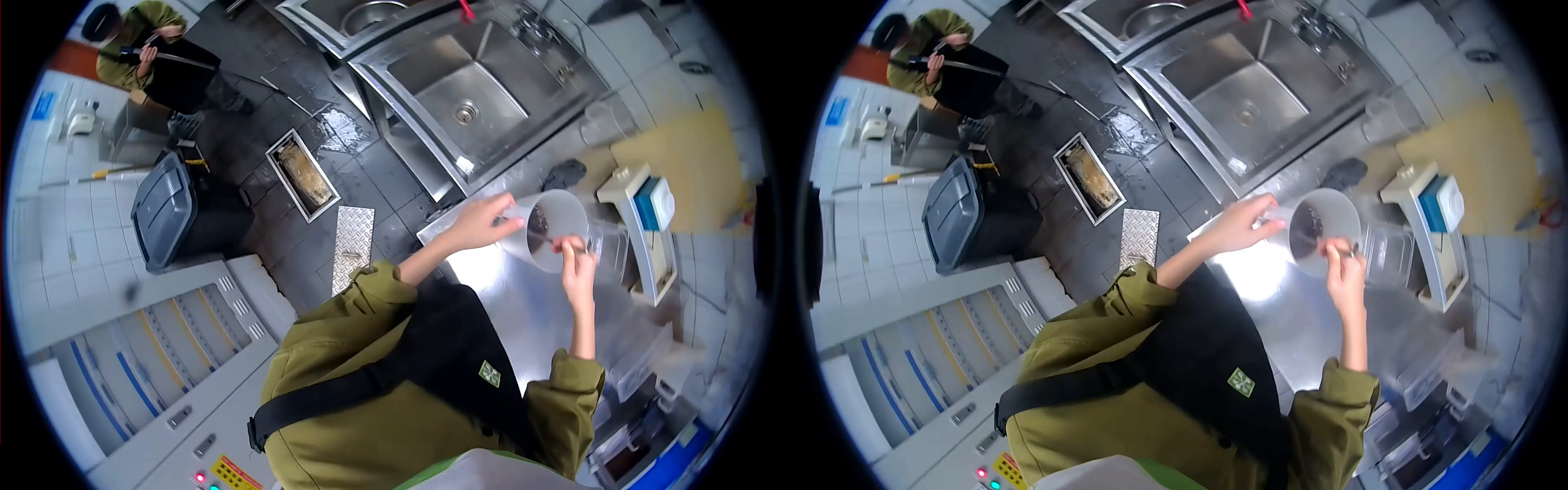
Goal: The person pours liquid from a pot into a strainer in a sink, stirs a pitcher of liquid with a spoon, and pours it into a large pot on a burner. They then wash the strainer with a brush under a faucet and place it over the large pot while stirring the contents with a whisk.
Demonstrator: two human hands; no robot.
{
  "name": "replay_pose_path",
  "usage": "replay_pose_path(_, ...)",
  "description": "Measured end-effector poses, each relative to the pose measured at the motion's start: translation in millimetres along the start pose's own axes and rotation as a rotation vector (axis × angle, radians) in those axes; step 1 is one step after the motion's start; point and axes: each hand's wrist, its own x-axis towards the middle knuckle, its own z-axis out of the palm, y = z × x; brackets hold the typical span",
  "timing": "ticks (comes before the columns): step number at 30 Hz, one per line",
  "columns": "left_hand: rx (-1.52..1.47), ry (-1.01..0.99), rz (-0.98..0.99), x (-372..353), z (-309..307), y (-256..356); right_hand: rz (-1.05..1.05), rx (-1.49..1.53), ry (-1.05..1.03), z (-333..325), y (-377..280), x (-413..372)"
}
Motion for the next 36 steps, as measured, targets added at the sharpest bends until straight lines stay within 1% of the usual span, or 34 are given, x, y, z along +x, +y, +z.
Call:
replay_pose_path(2,0.011,-0.019,0.000,0,-4,4,0.023,0.052,-0.072,-7,-3,-2)
replay_pose_path(5,0.033,-0.013,-0.011,-3,-7,11,0.097,0.083,-0.097,-22,2,5)
replay_pose_path(6,0.028,-0.004,-0.002,-3,-6,11,0.095,0.049,-0.069,-23,6,8)
replay_pose_path(9,0.025,0.003,-0.006,-4,-6,10,0.014,-0.095,0.007,-16,8,17)
replay_pose_path(11,0.023,-0.001,-0.019,-4,-5,11,-0.007,-0.124,-0.015,-7,6,19)
replay_pose_path(13,0.013,-0.001,-0.033,-5,-5,12,-0.103,-0.064,-0.026,1,3,17)
replay_pose_path(14,0.010,0.020,-0.002,-5,-3,8,-0.057,0.010,-0.050,3,4,15)
replay_pose_path(16,-0.026,0.010,-0.030,-5,-3,9,0.031,0.121,-0.107,-4,1,14)
replay_pose_path(18,-0.022,-0.003,-0.052,-4,-1,6,0.090,0.097,-0.132,-18,6,15)
replay_pose_path(19,-0.025,0.006,-0.029,-2,-1,4,0.112,0.094,-0.141,-21,10,19)
replay_pose_path(22,-0.050,0.019,-0.010,-5,0,3,0.065,0.028,-0.053,-25,16,23)
replay_pose_path(24,-0.008,0.007,-0.012,-5,-2,4,0.043,-0.003,-0.015,-19,12,22)
replay_pose_path(27,0.025,0.022,0.018,-5,0,2,-0.089,-0.052,-0.013,-1,11,15)
replay_pose_path(29,0.042,0.027,0.032,-5,1,0,-0.061,-0.001,-0.078,-2,1,10)
replay_pose_path(30,0.072,-0.088,-0.126,-8,-9,21,-0.034,0.033,-0.110,-4,2,9)
replay_pose_path(32,0.317,-0.086,0.074,-27,-25,31,0.036,0.085,-0.153,-12,5,8)
replay_pose_path(33,0.402,-0.184,0.205,-46,-55,76,0.047,0.085,-0.130,-16,9,7)
replay_pose_path(34,0.294,-0.284,0.357,-58,-86,136,0.061,0.088,-0.107,-20,15,6)
replay_pose_path(35,0.051,-0.420,0.730,-74,-102,153,0.081,0.095,-0.087,-22,22,3)
replay_pose_path(36,-0.206,-0.645,1.069,-90,-119,171,0.080,0.106,-0.074,-25,29,2)
